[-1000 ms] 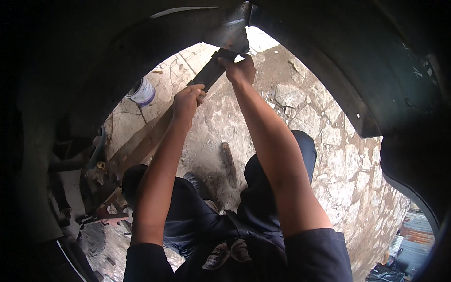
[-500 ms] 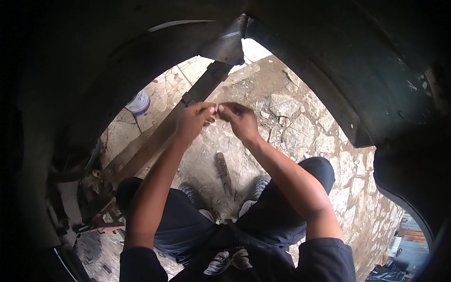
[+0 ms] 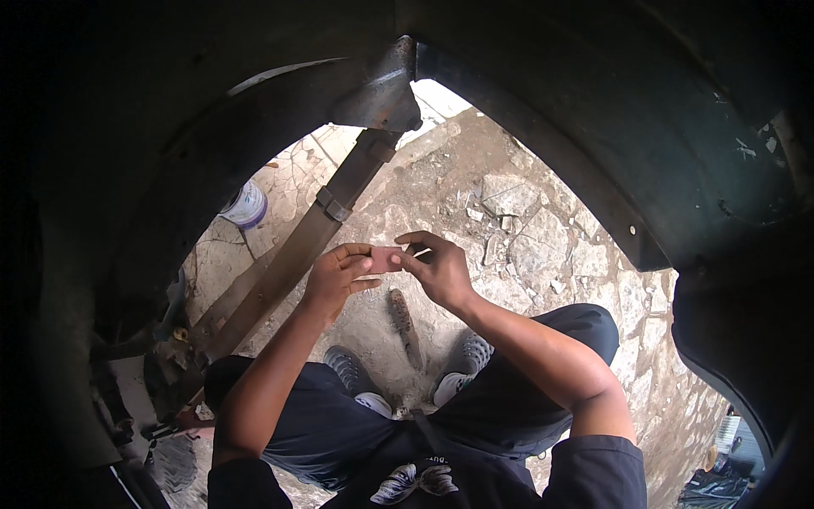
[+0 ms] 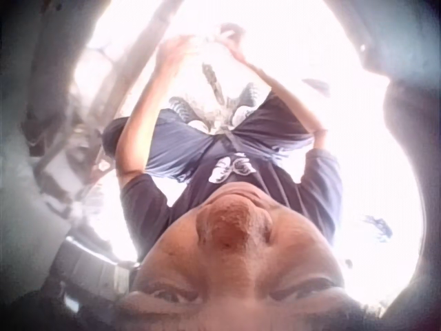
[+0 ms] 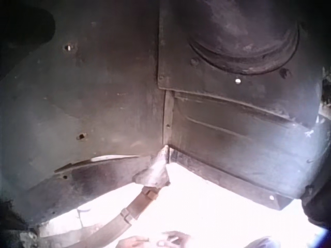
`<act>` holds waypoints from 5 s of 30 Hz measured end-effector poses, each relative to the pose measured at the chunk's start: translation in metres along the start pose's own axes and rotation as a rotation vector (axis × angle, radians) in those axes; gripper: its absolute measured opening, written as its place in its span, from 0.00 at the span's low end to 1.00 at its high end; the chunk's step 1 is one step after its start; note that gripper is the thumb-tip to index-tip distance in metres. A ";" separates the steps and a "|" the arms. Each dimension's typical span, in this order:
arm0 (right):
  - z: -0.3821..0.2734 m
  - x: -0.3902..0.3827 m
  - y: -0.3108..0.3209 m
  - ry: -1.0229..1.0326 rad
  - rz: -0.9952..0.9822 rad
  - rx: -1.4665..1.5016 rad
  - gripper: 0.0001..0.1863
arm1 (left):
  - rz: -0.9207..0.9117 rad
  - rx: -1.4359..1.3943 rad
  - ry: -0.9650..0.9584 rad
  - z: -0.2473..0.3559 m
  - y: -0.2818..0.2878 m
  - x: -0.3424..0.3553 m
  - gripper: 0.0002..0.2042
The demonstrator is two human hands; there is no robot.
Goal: The person sits under a vehicle and repeatedly inserts and secures small metal fasteners into a metal beam on the undercarriage. They adjust the fasteners by hand and occasionally reposition their hands to reach different points along the beam.
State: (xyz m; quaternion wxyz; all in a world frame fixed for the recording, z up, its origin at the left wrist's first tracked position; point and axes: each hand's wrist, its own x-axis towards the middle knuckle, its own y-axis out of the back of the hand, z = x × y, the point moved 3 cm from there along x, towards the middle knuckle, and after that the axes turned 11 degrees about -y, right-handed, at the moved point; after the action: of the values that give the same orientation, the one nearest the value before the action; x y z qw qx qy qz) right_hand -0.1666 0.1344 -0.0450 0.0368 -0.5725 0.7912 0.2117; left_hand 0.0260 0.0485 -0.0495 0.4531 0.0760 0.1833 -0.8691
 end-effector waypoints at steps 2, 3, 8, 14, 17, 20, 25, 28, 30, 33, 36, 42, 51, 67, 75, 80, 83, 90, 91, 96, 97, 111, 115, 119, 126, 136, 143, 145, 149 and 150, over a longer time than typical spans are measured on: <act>0.000 0.002 -0.002 -0.053 -0.080 0.091 0.21 | -0.011 -0.008 -0.002 -0.005 0.006 0.000 0.13; -0.001 0.001 -0.003 -0.053 -0.098 0.131 0.21 | -0.041 -0.037 0.007 -0.006 0.005 0.000 0.14; -0.004 -0.001 -0.006 -0.060 -0.206 0.268 0.23 | -0.241 -0.087 -0.054 -0.009 -0.005 -0.002 0.22; -0.005 -0.002 0.000 -0.070 -0.244 0.281 0.23 | -0.270 -0.171 -0.081 -0.012 -0.009 0.000 0.27; 0.001 0.000 0.002 -0.037 -0.262 0.307 0.21 | -0.285 -0.123 -0.083 -0.007 -0.009 0.003 0.26; -0.009 -0.004 -0.004 -0.032 -0.241 0.205 0.18 | -0.271 -0.103 -0.126 -0.012 -0.002 0.003 0.25; -0.005 -0.004 -0.005 -0.030 -0.258 0.179 0.16 | -0.211 -0.045 -0.144 -0.015 0.000 0.003 0.21; -0.007 -0.002 0.000 0.062 -0.125 0.016 0.16 | -0.170 0.012 -0.170 -0.010 0.001 0.003 0.20; -0.003 0.000 -0.002 0.186 0.005 -0.060 0.17 | -0.139 0.041 -0.173 -0.005 -0.001 0.002 0.19; 0.002 0.003 -0.002 0.039 -0.040 -0.059 0.17 | -0.101 0.053 -0.188 -0.003 -0.003 0.001 0.16; 0.004 0.005 -0.007 0.055 -0.147 0.058 0.15 | -0.084 0.005 -0.225 -0.008 -0.001 0.003 0.15; -0.007 0.002 -0.011 0.054 -0.293 0.205 0.13 | -0.090 0.141 -0.329 -0.012 0.008 0.007 0.19; -0.017 0.017 0.002 0.009 -0.141 0.054 0.23 | -0.054 0.187 -0.389 -0.004 -0.021 0.007 0.22; -0.073 0.090 -0.003 -0.006 0.132 0.428 0.24 | 0.153 -0.330 -0.265 0.062 -0.027 0.102 0.09; -0.117 0.055 0.040 -0.088 -0.156 0.424 0.16 | 0.279 0.163 -0.368 0.090 0.033 0.139 0.12; -0.138 0.025 0.057 0.179 -0.186 -0.193 0.16 | 0.297 0.375 -0.533 0.092 0.023 0.162 0.13; -0.145 0.004 0.066 0.197 0.039 -0.529 0.18 | 0.281 0.435 -0.597 0.096 0.025 0.169 0.17; -0.146 -0.016 0.088 0.113 -0.061 -0.382 0.16 | 0.252 0.690 -0.488 0.075 0.028 0.192 0.27; -0.144 -0.017 0.091 0.111 -0.066 -0.354 0.16 | 0.244 0.688 -0.459 0.077 0.023 0.194 0.29; -0.133 -0.015 0.103 0.162 -0.031 -0.217 0.16 | 0.100 0.467 -0.335 0.085 0.028 0.206 0.30; -0.132 -0.016 0.105 0.165 -0.014 -0.248 0.16 | 0.053 0.364 -0.313 0.084 0.030 0.207 0.29; -0.115 -0.031 0.138 0.160 0.010 -0.192 0.19 | 0.174 0.326 -0.426 0.076 0.020 0.211 0.31; -0.116 -0.028 0.136 0.083 0.007 -0.278 0.19 | -0.058 0.065 -0.295 0.078 0.040 0.198 0.33; -0.127 -0.036 0.133 0.141 0.042 -0.319 0.17 | -0.001 0.057 -0.264 0.079 0.036 0.198 0.32; -0.132 -0.026 0.125 0.224 -0.022 -0.207 0.16 | 0.101 0.151 -0.307 0.077 0.025 0.203 0.27; -0.143 -0.017 0.103 0.191 -0.080 -0.269 0.18 | 0.079 0.151 -0.270 0.086 0.022 0.196 0.24; -0.142 -0.013 0.101 0.167 -0.047 -0.287 0.18 | -0.007 0.007 -0.320 0.077 0.029 0.197 0.24; -0.145 -0.014 0.103 0.190 -0.026 -0.324 0.18 | 0.000 0.017 -0.340 0.075 0.035 0.198 0.25; -0.141 -0.011 0.102 0.199 -0.069 -0.233 0.19 | 0.139 0.181 -0.321 0.077 0.027 0.210 0.25; -0.141 -0.011 0.100 0.182 -0.094 -0.225 0.19 | 0.191 0.236 -0.318 0.077 0.024 0.211 0.25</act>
State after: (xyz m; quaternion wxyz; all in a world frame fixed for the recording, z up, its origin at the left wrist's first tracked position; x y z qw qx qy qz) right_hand -0.2292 0.1170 0.1158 -0.0897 -0.6262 0.7350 0.2442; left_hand -0.0732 -0.1541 -0.0476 0.5447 0.0075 -0.0013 -0.8386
